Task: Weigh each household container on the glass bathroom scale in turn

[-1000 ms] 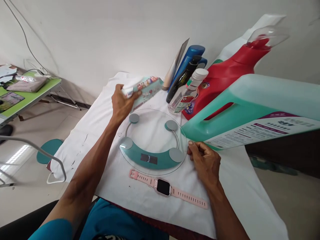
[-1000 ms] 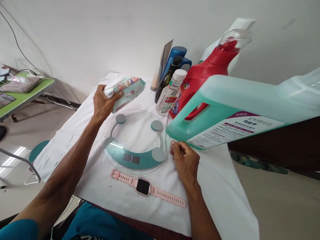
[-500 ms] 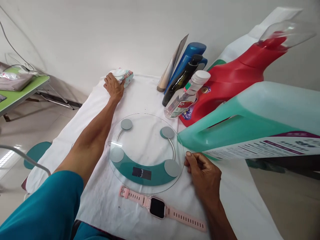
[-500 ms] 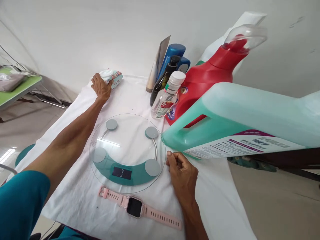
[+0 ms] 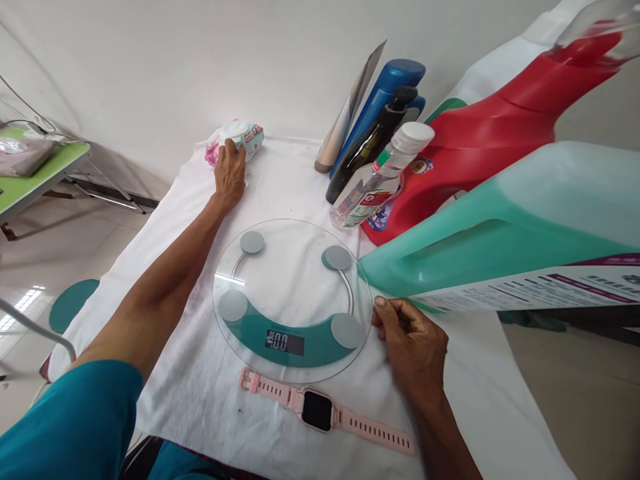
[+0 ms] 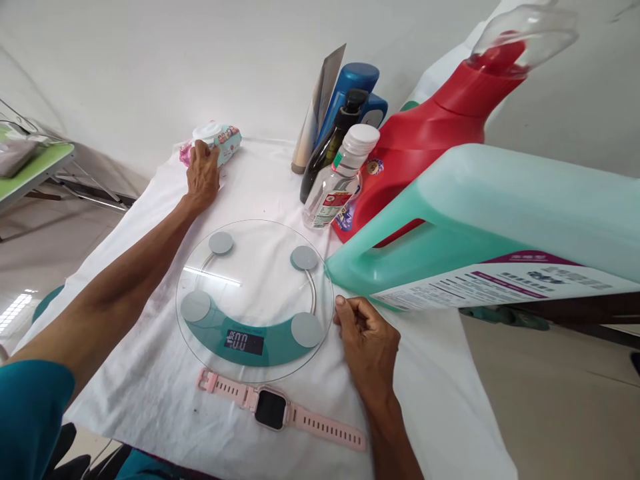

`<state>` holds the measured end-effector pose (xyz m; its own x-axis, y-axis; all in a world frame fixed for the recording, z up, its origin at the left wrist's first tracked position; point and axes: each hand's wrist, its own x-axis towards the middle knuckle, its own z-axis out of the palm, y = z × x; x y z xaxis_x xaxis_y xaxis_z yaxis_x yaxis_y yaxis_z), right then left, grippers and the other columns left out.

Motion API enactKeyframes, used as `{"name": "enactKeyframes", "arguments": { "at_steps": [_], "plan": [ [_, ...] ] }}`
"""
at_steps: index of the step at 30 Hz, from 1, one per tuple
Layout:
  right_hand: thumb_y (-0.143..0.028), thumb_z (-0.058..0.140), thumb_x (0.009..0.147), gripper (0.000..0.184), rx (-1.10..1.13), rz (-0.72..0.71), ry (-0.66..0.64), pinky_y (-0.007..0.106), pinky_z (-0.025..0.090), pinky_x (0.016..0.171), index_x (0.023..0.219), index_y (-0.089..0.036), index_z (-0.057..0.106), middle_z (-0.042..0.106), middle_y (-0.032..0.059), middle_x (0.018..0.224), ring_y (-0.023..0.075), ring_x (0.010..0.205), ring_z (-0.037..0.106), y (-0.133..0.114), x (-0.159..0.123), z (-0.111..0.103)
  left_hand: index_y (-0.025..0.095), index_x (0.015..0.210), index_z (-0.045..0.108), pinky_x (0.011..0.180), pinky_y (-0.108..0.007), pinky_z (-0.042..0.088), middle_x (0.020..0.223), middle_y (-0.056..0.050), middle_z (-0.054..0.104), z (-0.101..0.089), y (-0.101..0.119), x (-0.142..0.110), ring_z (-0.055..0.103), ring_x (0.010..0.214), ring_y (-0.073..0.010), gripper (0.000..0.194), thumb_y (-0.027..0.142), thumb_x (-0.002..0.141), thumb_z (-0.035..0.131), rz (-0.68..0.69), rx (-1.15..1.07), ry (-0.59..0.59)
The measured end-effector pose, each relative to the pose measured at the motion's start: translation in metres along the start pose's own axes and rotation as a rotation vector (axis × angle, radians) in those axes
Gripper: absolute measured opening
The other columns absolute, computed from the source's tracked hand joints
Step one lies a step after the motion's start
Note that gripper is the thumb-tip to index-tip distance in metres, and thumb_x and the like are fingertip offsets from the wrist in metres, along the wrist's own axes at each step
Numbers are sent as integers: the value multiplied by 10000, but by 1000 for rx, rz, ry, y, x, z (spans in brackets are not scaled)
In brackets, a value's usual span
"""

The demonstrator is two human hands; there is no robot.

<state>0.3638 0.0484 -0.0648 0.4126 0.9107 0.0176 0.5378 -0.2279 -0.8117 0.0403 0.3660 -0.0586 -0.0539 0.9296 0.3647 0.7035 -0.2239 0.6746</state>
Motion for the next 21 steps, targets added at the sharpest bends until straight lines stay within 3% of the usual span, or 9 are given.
{"name": "enactKeyframes", "arguments": {
  "at_steps": [5,8,11,15,18,21],
  "plan": [
    [-675,664,922,510,39,-9,-6,320,425,607,659,-239,631,611,3,601,152,538,518,-1,-1,0,275,1217,654,1264,-680,326,1559,-189,527,1,-12,17,406,1504,-481,634,535,726,959,93,69,-64],
    [-663,661,924,505,44,-19,-5,320,420,614,653,-239,623,611,0,596,152,542,523,-1,-1,1,280,1260,670,1258,-713,311,1546,-195,555,6,-3,20,385,1548,-510,748,601,671,1001,115,21,-80],
    [-661,653,926,505,32,-36,0,322,424,634,650,-239,620,620,-3,600,153,545,533,1,0,2,252,1270,688,1225,-677,350,1481,-211,604,17,36,8,465,1485,-489,792,765,718,931,214,-62,-35],
    [-675,646,922,515,33,-63,8,323,421,639,649,-239,618,618,-8,596,151,541,527,3,1,3,294,1321,677,1076,-461,523,1385,-145,683,34,119,-28,624,1209,-300,727,887,902,690,518,-232,-121],
    [-662,645,923,508,47,-77,3,321,420,637,644,-239,609,617,-11,598,149,538,526,4,1,3,193,1384,648,1011,-465,532,1358,-194,686,47,166,-53,664,1209,-339,787,784,890,810,611,-169,-240],
    [-648,643,924,498,68,-85,3,319,417,633,640,-241,600,600,-17,586,148,536,519,4,1,4,184,1318,654,1016,-489,518,1376,-210,686,63,181,-63,656,1278,-396,675,576,858,953,534,-66,-283]
  ]
}}
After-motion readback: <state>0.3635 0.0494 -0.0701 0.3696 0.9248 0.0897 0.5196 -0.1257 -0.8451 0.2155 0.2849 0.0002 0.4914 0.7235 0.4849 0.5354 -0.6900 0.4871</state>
